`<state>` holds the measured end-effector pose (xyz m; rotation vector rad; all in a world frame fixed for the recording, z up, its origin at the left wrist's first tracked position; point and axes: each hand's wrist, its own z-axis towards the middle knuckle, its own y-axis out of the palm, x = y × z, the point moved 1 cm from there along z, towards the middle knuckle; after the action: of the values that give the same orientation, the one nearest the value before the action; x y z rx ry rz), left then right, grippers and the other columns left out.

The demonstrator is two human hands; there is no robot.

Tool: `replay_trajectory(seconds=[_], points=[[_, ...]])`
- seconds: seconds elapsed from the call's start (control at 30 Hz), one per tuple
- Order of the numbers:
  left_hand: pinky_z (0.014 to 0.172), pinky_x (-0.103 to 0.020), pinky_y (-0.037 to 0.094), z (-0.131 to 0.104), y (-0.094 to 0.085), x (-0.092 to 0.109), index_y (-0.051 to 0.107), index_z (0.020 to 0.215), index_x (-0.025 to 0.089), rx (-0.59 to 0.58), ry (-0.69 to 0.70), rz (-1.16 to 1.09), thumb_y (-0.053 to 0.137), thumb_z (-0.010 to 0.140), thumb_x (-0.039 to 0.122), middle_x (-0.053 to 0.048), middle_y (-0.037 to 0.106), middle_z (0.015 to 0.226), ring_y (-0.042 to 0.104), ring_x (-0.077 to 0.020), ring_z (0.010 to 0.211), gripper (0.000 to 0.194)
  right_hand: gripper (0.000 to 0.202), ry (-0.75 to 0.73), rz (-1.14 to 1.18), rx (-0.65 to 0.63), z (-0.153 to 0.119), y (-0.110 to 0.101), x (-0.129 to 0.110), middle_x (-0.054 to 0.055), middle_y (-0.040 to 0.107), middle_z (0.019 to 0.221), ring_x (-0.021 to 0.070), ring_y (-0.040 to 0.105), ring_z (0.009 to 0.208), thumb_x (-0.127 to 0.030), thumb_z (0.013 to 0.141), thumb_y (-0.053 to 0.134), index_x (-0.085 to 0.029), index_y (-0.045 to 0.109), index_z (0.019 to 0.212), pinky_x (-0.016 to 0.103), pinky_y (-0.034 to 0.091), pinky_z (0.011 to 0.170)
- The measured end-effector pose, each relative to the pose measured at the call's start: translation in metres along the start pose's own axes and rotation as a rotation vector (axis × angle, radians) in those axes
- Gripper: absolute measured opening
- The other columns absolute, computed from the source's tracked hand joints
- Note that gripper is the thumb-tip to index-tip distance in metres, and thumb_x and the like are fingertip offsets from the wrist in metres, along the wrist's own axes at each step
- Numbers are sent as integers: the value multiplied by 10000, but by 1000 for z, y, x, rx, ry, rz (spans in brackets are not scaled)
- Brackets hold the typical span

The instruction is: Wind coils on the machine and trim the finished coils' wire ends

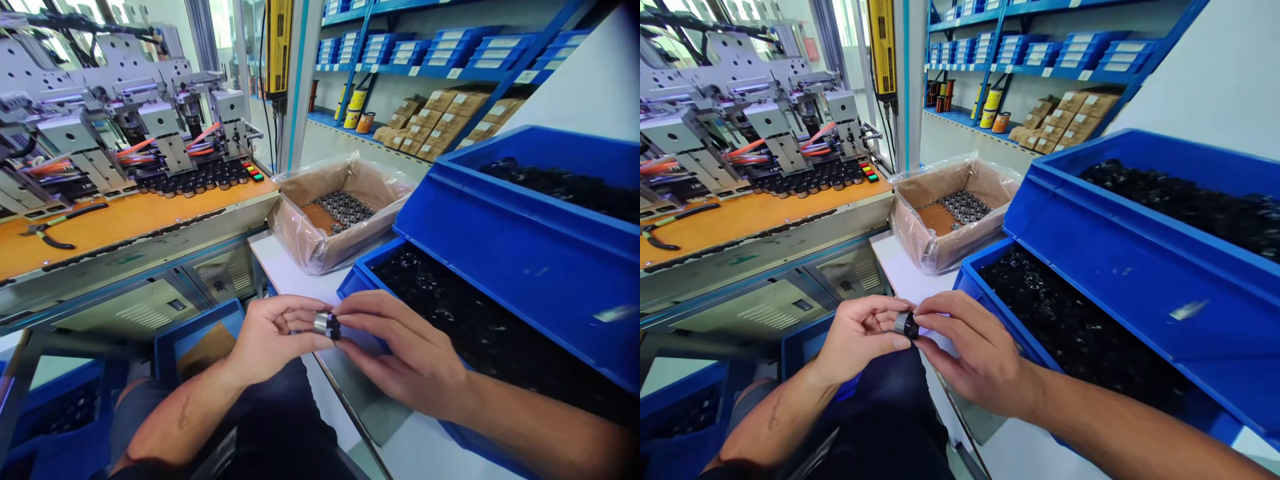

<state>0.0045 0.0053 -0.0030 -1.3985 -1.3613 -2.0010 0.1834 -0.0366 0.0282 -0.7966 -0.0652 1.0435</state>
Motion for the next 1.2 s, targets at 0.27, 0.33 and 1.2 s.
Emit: replay_trajectory(seconds=[0.27,0.33,1.2], points=[[703,-225,609,0,6,-2,740,910,129,32,-42,13,900,502,48,-31,778,795,734,-131,705,445,289,2,-10,-5,1,-3,2,110,632,1021,177,631,958,-72,888,609,-149,557,1161,318,591,792],[717,-223,611,0,6,-2,742,905,139,14,-21,-8,893,512,39,-24,781,797,738,-129,715,433,277,-11,-16,-10,1,-2,4,109,629,1022,179,631,958,-83,899,601,-151,557,1164,319,589,790],[773,-293,600,-6,12,-4,765,954,218,91,512,548,889,620,228,-75,795,918,753,-201,827,357,239,-195,-158,72,-6,-4,-1,122,675,960,201,657,941,-28,887,543,-91,599,1110,343,621,796]])
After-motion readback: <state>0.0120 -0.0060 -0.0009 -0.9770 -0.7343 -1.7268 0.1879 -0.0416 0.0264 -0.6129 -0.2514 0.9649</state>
